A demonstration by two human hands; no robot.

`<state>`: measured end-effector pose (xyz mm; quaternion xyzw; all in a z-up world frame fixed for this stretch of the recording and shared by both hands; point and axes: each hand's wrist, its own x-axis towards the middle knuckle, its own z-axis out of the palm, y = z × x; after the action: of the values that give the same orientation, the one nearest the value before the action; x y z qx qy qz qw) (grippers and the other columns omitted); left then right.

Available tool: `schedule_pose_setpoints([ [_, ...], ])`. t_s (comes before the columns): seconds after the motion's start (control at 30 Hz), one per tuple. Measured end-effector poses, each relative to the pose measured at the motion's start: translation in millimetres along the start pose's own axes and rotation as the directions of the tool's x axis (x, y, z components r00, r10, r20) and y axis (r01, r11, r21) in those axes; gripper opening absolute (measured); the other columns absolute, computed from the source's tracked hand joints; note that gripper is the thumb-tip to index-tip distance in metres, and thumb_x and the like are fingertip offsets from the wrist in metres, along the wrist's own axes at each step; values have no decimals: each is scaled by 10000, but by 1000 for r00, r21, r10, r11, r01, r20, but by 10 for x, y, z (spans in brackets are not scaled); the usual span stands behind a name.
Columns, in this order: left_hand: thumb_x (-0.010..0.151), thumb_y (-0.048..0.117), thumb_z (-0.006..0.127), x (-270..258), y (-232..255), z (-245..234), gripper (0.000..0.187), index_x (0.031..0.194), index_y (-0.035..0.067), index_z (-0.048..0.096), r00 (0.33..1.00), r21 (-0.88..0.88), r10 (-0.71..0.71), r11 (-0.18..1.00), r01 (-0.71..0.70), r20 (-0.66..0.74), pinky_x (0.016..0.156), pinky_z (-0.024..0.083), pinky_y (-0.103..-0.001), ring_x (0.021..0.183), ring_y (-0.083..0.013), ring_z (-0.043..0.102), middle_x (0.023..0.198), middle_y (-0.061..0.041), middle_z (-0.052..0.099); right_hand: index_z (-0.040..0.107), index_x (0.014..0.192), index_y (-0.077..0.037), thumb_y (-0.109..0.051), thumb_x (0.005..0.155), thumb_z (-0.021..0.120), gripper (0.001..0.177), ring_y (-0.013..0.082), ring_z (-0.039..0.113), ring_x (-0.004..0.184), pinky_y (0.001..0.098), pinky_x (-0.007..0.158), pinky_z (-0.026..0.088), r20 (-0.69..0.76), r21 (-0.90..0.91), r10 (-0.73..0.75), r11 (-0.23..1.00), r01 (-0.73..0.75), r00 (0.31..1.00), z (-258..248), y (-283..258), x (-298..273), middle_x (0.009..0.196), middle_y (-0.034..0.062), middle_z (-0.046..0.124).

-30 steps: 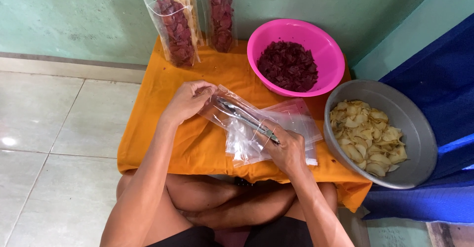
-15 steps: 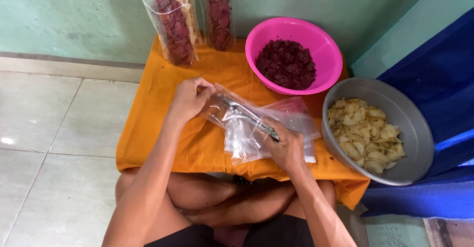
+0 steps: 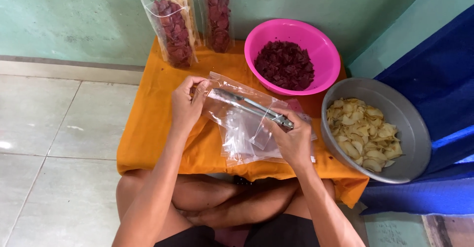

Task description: Filling small plastic bags with chips using tongs and organizing them on a surface.

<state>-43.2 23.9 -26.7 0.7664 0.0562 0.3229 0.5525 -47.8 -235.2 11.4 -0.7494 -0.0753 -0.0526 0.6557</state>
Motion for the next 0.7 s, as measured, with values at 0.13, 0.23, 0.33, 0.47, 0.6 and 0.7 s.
schedule_pose_setpoints([
  [0.13,1042,181,633,-51,237,22,145,984,79,718,981,109,176,980,-167,-82,646,519,-365,711,-334,671,822,-154,683,786,1072,6,-27,736,923,365,157,690,801,304,658,627,-24,-25,-81,996,81,996,10,-99,-34,894,229,746],
  [0.23,1059,155,595,-72,337,8,144,1018,68,701,949,207,283,946,-251,-140,692,511,-364,772,-322,641,823,-140,607,793,1066,9,-18,738,930,356,200,707,789,316,654,630,-24,-56,-128,990,127,991,-7,-58,-35,910,245,739],
  [0.33,1067,118,565,-84,267,-28,144,1062,50,693,949,180,273,953,-244,-159,736,510,-396,803,-346,634,853,-154,594,774,1103,33,-3,757,911,374,176,705,755,309,685,647,-38,-2,-123,992,123,992,-48,-33,-39,915,238,736],
  [0.47,1068,101,507,-62,98,-77,233,1227,87,675,974,105,227,969,-223,-25,872,483,-423,933,-345,614,976,-155,591,753,1106,58,14,755,905,385,163,707,768,302,677,652,-55,30,-109,993,111,993,-154,-141,-63,890,225,723],
  [0.6,969,322,705,-40,149,-164,625,1457,3,480,912,-42,316,948,-317,262,1159,322,-533,1344,-452,468,1392,-253,512,809,1060,-53,-62,734,945,353,86,672,724,225,623,607,-50,-153,-88,985,80,995,-349,-286,-39,836,150,760],
  [0.7,598,675,859,-95,632,-124,1195,1428,-56,407,759,-55,538,827,-559,367,1114,370,-620,1267,-547,485,1331,-331,508,839,1026,-149,-159,704,978,351,103,695,654,211,557,563,5,-372,-159,916,149,987,-400,-286,-63,769,109,776],
])
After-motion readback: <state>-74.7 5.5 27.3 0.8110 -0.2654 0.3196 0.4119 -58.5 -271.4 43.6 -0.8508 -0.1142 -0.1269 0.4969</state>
